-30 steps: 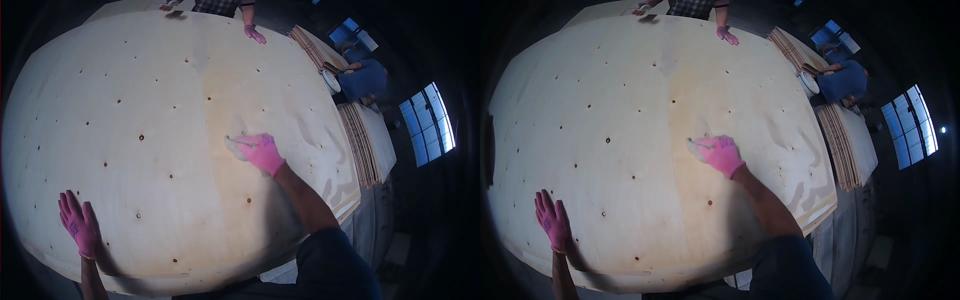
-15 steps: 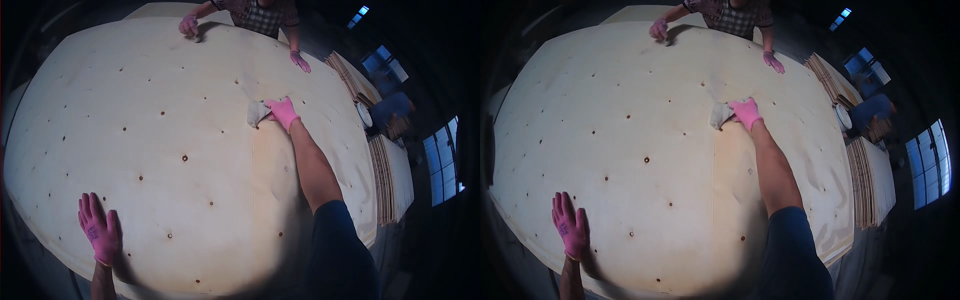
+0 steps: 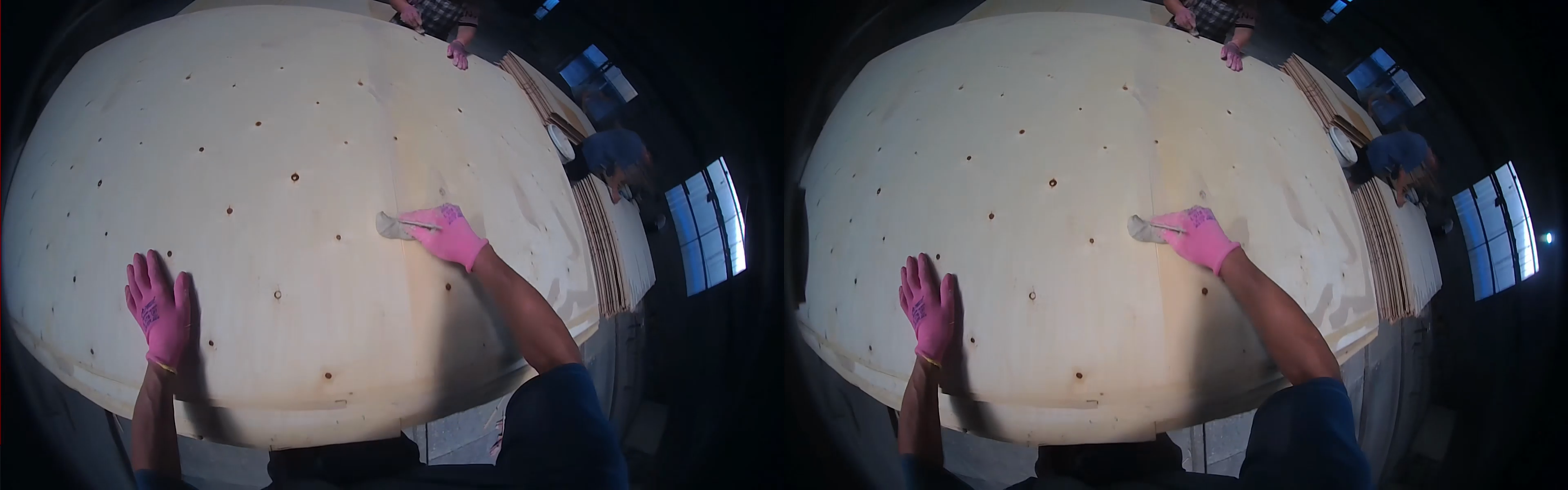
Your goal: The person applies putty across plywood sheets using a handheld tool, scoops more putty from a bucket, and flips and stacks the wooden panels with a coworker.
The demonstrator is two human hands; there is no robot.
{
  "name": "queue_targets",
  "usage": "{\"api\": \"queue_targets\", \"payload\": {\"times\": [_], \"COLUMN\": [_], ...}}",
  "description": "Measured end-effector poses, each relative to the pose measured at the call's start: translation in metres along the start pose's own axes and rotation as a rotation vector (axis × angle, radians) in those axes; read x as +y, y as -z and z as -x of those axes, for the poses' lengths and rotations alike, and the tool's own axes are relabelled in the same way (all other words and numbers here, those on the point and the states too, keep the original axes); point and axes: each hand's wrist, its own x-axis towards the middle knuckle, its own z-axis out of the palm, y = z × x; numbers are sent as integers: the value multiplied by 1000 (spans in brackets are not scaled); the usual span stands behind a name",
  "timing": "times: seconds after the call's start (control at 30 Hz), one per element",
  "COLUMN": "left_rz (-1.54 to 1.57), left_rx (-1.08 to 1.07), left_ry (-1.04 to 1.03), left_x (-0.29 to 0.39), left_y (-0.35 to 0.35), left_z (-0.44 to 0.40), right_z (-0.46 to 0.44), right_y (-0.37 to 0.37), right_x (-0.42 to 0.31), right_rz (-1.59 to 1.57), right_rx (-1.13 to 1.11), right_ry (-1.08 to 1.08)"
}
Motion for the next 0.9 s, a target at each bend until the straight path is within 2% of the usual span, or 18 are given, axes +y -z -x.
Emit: {"api": "queue_targets", "payload": {"times": [0.07, 0.1, 0.17, 0.2, 0.23, 0.3, 0.37, 0.43, 0.47, 0.53, 0.57, 0.67, 0.7, 0.8, 0.87, 0.9], "left_rz": [84, 63, -143, -240, -288, -258, -292, -373, -332, -252, -259, -321, -341, -287, -165, -103], "left_rx": [-90, -49, 41, 54, 9, 30, 25, 19, 19, 35, 32, 25, 11, -15, -16, -83], "left_ry": [-127, -153, 29, -38, 134, 125, 64, -30, 7, 86, 95, 114, 86, 19, -196, -319], "left_x": [-17, -66, -173, -234, -233, -234, -244, -265, -262, -254, -258, -251, -255, -244, -252, -259], "left_y": [31, 24, 14, 5, 19, 23, 17, 5, 4, 7, 3, 1, -2, 7, 17, 32], "left_z": [1, -4, 0, 5, 13, 16, 16, 13, 15, 12, 10, 12, 13, 15, 12, 0], "right_z": [69, 88, 98, 94, 77, 42, 50, 103, 126, 182, 202, 222, 215, 177, 134, 109], "right_y": [-29, -36, -51, -56, -47, -23, -23, -32, -33, -56, -62, -95, -108, -133, -136, -131], "right_x": [-15, -16, 19, 29, 12, -19, -29, -48, -58, -64, -85, -141, -159, -217, -242, -247], "right_rz": [25, 42, 144, 189, 134, 56, -2, 19, 44, -101, -134, -193, -208, -96, -529, -741], "right_rx": [140, 205, 185, 172, 191, 154, 42, 26, 28, 120, 141, 311, 390, 396, 401, 387], "right_ry": [117, 188, 90, 46, -198, -351, -218, -218, -202, -157, -203, -232, -219, -148, -335, -418]}}
